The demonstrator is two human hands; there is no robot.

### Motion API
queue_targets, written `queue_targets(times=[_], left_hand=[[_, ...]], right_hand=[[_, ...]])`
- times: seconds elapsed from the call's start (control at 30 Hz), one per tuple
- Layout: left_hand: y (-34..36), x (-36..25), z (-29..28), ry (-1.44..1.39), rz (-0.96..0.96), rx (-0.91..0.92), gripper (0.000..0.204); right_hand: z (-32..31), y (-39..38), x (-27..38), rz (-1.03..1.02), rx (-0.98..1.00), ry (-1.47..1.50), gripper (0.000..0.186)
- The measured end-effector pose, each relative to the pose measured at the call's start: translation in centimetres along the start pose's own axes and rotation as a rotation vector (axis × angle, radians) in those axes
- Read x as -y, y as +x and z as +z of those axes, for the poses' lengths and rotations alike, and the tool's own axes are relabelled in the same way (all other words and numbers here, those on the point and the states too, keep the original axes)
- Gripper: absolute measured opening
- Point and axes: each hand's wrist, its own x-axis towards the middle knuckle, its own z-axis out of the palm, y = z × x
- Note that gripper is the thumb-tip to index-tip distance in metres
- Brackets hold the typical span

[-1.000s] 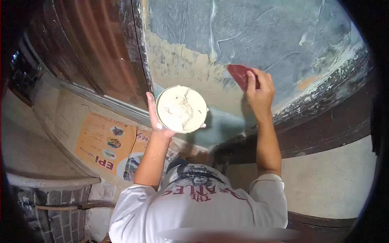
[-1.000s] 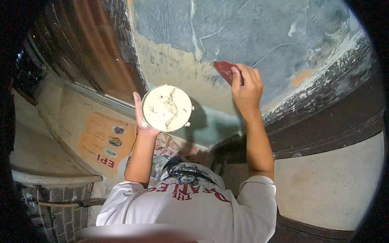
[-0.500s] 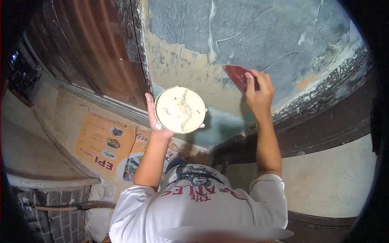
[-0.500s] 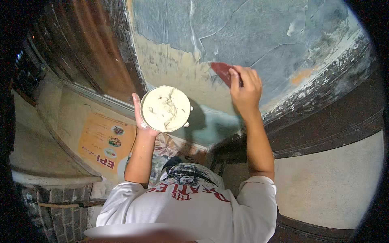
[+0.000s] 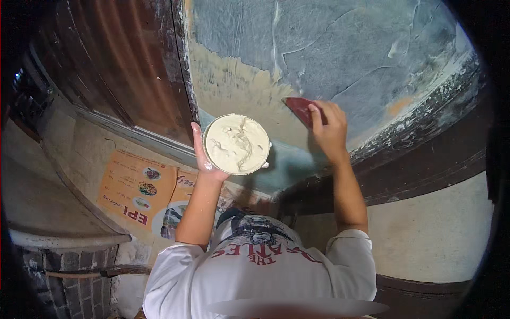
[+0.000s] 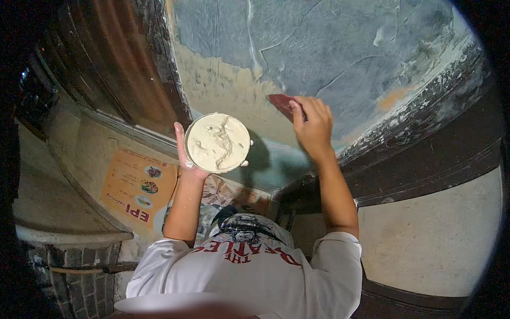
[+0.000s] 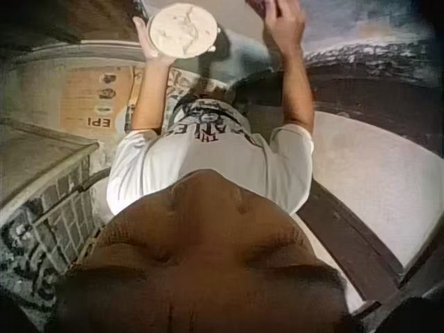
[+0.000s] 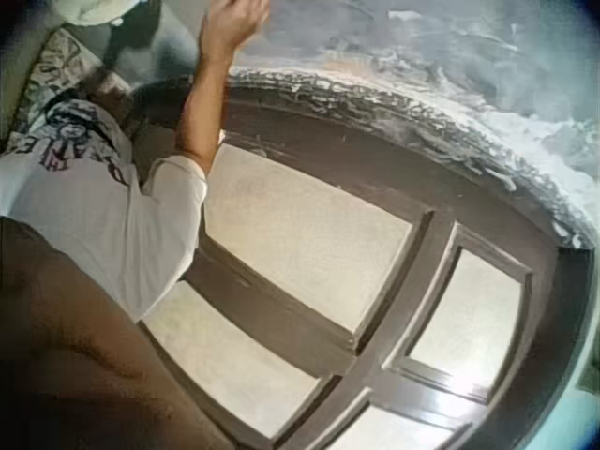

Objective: The person applies wall putty to an interior wall using a spatula, patching and smoothing the surface.

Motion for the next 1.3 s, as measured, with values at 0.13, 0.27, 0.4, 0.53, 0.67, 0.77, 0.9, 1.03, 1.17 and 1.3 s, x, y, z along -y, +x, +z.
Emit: queue_targets(times=[0.13,0.27,0.4,0.53,0.67,0.77,0.9,1.03,1.17,1.3], left_hand=[[0.2,0.0,-0.1,0.044,0.015,-0.032,0.1],[0.1,-0.3,-0.8,0.073,0.061,-0.058,0.099],[-0.2,-0.3,-0.7,0.018,0.019,-0.01,0.099],[-0.2,0.1,0.4,-0.02,-0.044,0.075,0.098],[-0.3,-0.1,-0.1,0.041,-0.001,-0.025,0.097],[-0.3,-0.1,-0.1,0.004,0.009,-0.013,0.098],[-0.2,-0.1,0.0,-0.04,0.0,-0.023,0.098],[-0.2,-0.1,-0.2,0.026,0.002,-0.032,0.098],[-0.5,0.1,0.7,-0.046,-0.027,0.104,0.098],[-0.4,0.1,1.2,-0.019,0.05,0.058,0.098]], right_hand=[[0.4,0.0,-0.8,-0.025,0.016,-0.093,0.01],[-0.6,1.1,-0.8,0.037,-0.133,-0.033,0.01],[0.0,-0.4,0.5,-0.018,0.022,-0.001,0.01],[1.3,-0.6,-0.1,-0.043,0.053,-0.135,0.009],[0.0,1.9,0.2,-0.001,-0.144,0.021,0.009],[-0.8,1.5,0.7,-0.008,-0.046,0.009,0.009],[0.2,-0.6,0.3,-0.064,0.054,-0.028,0.009],[-0.7,0.9,-0.7,-0.016,0.018,-0.119,0.009],[-3.3,3.0,0.8,0.032,-0.157,0.103,0.016],[-5.2,3.4,3.3,-0.295,0.026,0.199,0.031]])
